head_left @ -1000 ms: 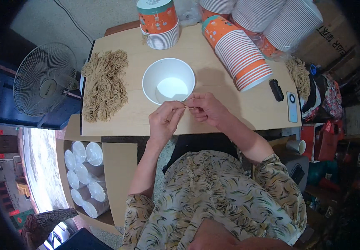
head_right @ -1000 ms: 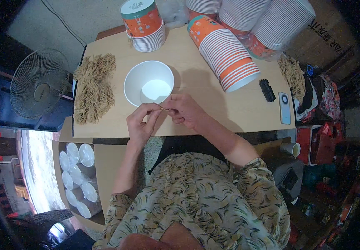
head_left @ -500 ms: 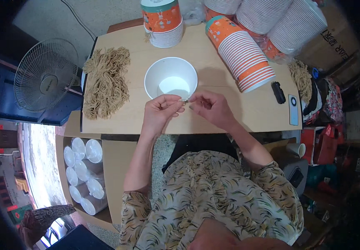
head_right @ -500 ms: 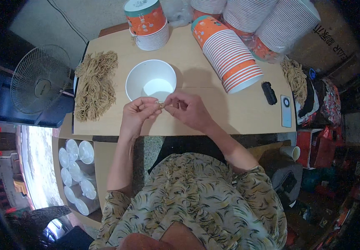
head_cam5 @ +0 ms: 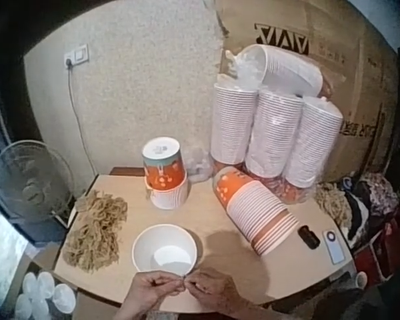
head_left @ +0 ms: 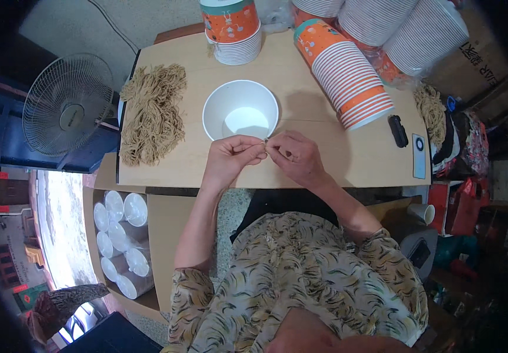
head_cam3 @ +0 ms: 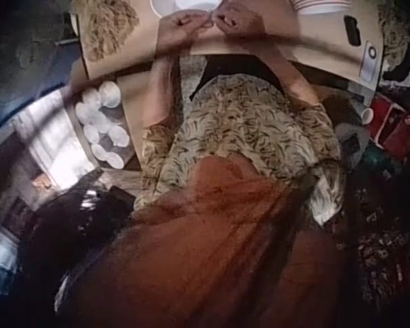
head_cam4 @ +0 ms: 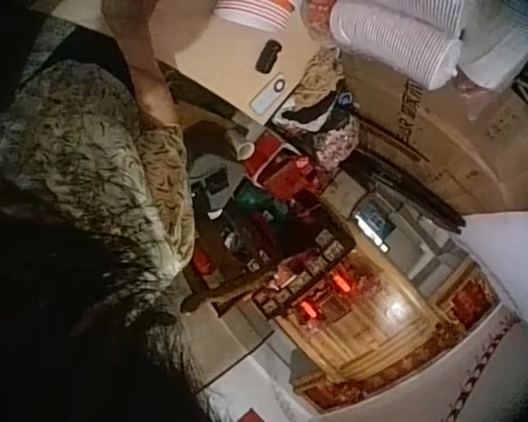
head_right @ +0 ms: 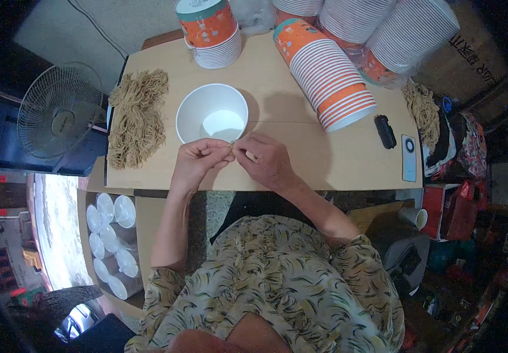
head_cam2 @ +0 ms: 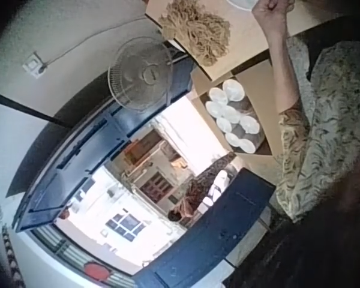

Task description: Attaching string handles to paper cups manually.

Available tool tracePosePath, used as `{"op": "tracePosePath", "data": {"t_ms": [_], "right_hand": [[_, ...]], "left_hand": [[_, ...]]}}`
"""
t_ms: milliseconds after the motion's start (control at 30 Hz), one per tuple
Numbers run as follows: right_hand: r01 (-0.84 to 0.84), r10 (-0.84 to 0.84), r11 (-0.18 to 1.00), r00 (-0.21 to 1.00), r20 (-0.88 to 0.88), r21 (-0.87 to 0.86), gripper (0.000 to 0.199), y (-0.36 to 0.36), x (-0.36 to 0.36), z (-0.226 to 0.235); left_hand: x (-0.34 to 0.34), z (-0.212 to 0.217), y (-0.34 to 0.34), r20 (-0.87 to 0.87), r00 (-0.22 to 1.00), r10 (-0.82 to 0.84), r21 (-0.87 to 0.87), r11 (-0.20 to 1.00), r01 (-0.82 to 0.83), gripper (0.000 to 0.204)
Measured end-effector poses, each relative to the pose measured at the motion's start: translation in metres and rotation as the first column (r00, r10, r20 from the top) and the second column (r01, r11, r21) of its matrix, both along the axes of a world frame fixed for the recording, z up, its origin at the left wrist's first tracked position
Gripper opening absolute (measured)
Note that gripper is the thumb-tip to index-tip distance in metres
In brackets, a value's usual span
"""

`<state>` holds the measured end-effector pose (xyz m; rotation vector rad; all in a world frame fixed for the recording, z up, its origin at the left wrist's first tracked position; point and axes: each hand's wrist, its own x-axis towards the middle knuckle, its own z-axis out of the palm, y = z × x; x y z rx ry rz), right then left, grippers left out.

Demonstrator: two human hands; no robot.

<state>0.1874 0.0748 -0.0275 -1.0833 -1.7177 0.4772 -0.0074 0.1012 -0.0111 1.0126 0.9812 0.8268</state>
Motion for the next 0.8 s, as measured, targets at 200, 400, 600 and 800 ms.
{"op": "tracePosePath", "data": {"t_ms": [200,400,600,800], "right_hand": [[-0.012,0.004,0.981,0.999,-0.041,-0.192,0.012,-0.005,0.001,0.005],[-0.152,0.033,0.879,0.965,-0.260,-0.453,0.007,-0.003,0.001,-0.004],[-0.314,0.009,0.802,0.857,-0.515,-0.508,0.012,0.000,0.005,-0.005],[-0.318,-0.050,0.714,0.866,-0.498,-0.624,0.016,-0.003,0.009,0.015]], "left_hand": [[0.007,0.000,-0.002,0.008,0.999,0.046,0.038,0.998,-0.046,0.012],[0.012,-0.005,-0.007,-0.016,0.996,0.087,0.140,0.987,-0.084,0.010],[0.013,-0.007,-0.011,-0.078,0.994,0.073,0.247,0.968,-0.052,0.014],[0.013,-0.006,-0.012,-0.040,0.999,0.032,0.238,0.971,-0.022,0.015]]}}
